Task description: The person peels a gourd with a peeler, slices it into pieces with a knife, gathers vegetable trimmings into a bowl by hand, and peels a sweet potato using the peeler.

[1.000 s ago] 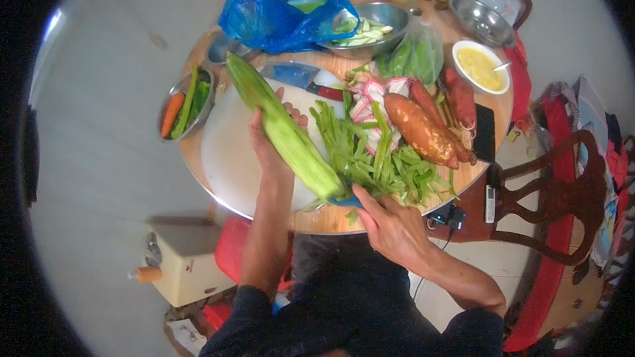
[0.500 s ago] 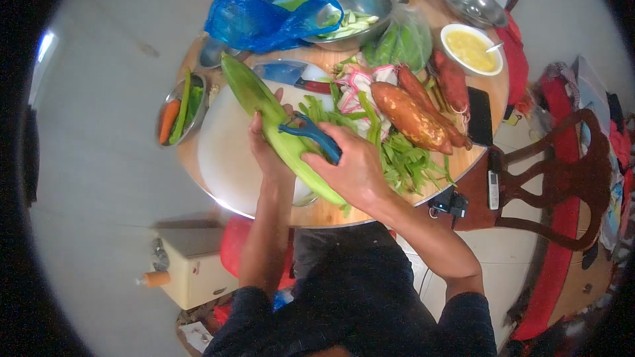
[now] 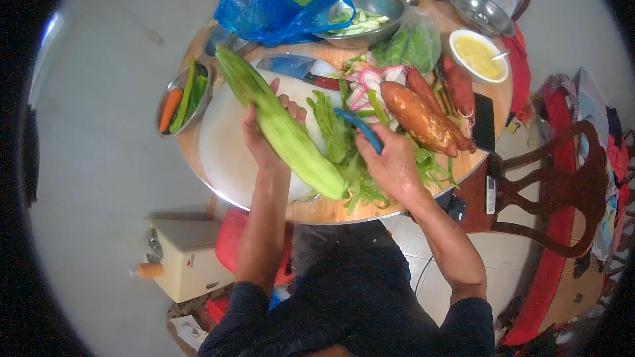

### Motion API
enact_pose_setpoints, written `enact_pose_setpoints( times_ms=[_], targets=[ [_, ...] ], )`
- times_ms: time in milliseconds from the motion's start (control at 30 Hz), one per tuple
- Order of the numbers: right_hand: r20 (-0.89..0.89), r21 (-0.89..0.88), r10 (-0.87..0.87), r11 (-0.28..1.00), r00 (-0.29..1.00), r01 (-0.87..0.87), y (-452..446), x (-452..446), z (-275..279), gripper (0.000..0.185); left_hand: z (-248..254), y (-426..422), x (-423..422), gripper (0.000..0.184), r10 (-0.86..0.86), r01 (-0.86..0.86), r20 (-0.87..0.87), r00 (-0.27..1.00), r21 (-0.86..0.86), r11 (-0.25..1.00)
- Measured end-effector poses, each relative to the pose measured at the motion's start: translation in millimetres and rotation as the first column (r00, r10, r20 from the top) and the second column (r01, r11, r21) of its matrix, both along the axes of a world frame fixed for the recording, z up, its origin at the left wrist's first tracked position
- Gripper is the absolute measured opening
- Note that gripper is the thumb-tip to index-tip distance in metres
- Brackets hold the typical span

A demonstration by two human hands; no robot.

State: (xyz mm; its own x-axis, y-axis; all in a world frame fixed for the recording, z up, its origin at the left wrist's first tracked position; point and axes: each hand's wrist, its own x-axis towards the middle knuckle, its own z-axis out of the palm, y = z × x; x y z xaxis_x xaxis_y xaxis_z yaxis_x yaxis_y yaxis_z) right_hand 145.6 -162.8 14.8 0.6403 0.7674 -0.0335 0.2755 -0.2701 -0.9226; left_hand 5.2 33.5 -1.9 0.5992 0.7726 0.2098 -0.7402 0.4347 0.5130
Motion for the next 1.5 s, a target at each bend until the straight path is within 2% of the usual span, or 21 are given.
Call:
enact_pose_setpoints(
  times_ms=[100,267,367,433,500,567,600,667,800,900,933,1000,1033,1100,1133,1167,1200,1233,1300,1433,1500],
  targets=[
    [-0.280,0.156,0.161,0.980,0.947,-0.120,-2,-23,11,0.035,3,-1,2,0.070,0.000,0.000,-0.007,1.000,-0.031,1.000],
    [-0.246,0.083,0.063,0.996,0.967,-0.043,2,-8,20,0.031,7,6,-1,0.071,-0.006,0.006,-0.014,1.000,0.014,1.000],
    [-0.456,0.288,0.045,0.952,0.889,0.099,12,12,46,0.033,26,11,-6,0.072,-0.030,0.050,-0.165,0.986,0.120,0.991],
    [-0.395,0.336,0.146,0.942,0.907,-0.005,18,35,60,0.045,47,20,-15,0.071,-0.069,0.275,-0.466,0.882,0.389,0.879],
    [-0.561,0.352,0.280,0.933,0.779,-0.082,19,49,84,0.060,83,17,-25,0.069,-0.046,0.341,-0.532,0.845,0.471,0.813],
    [-0.583,0.344,0.336,0.927,0.739,-0.150,19,66,94,0.069,116,15,-24,0.051,0.125,0.484,-0.583,0.803,0.760,0.433],
    [-0.626,0.372,0.453,0.889,0.635,-0.267,17,68,106,0.070,132,14,-22,0.051,0.129,0.477,-0.576,0.807,0.766,0.431],
    [-0.667,0.454,0.543,0.839,0.510,-0.299,4,69,119,0.062,156,9,-19,0.063,0.253,0.641,-0.608,0.752,0.764,-0.069],
    [-0.667,0.152,0.496,0.821,0.556,-0.551,-7,57,124,0.039,163,-1,-25,0.065,0.347,0.584,-0.484,0.803,0.756,-0.296],
    [-0.455,0.229,0.522,0.851,0.721,-0.472,-14,39,91,0.036,140,-2,-40,0.069,0.542,0.494,-0.264,0.798,0.802,-0.337],
    [-0.547,0.344,0.493,0.869,0.677,-0.355,-14,27,90,0.036,130,-6,-42,0.069,0.543,0.495,-0.263,0.797,0.800,-0.339],
    [-0.560,0.347,0.425,0.900,0.711,-0.264,-12,11,72,0.032,103,-20,-46,0.075,0.845,0.285,0.019,0.534,0.937,-0.201],
    [-0.570,0.343,0.358,0.921,0.739,-0.182,-9,6,60,0.028,82,-31,-47,0.075,0.848,0.288,0.020,0.530,0.936,-0.202],
    [-0.567,0.338,0.346,0.925,0.748,-0.172,-4,-6,29,0.030,34,-51,-43,0.077,0.900,-0.183,-0.291,0.325,0.914,0.362],
    [-0.375,0.400,0.309,0.904,0.874,-0.149,1,-15,10,0.032,21,-57,-37,0.070,0.723,-0.316,-0.503,0.474,0.669,0.673],
    [-0.169,0.460,0.249,0.876,0.954,-0.148,4,-25,-2,0.035,11,-59,-34,0.070,0.722,-0.320,-0.512,0.465,0.663,0.676],
    [-0.205,0.486,0.271,0.862,0.941,-0.142,9,-39,-3,0.044,16,-56,-31,0.064,0.335,-0.230,-0.518,0.787,0.257,0.938],
    [-0.203,0.485,0.286,0.860,0.937,-0.157,12,-48,0,0.044,21,-55,-26,0.059,-0.074,0.035,-0.277,0.958,-0.143,0.989],
    [0.047,0.313,0.280,0.908,0.959,-0.280,13,-62,5,0.042,19,-57,-16,0.057,0.096,-0.151,-0.413,0.906,-0.102,0.983],
    [-0.018,0.172,0.202,0.965,0.979,-0.196,0,-52,11,0.032,6,-42,-26,0.055,-0.059,0.010,-0.201,0.978,-0.235,0.972],
    [-0.065,0.081,0.189,0.980,0.980,-0.183,-8,-41,8,0.029,-3,-35,-30,0.055,-0.073,0.055,-0.159,0.985,-0.112,0.992]
  ],
)
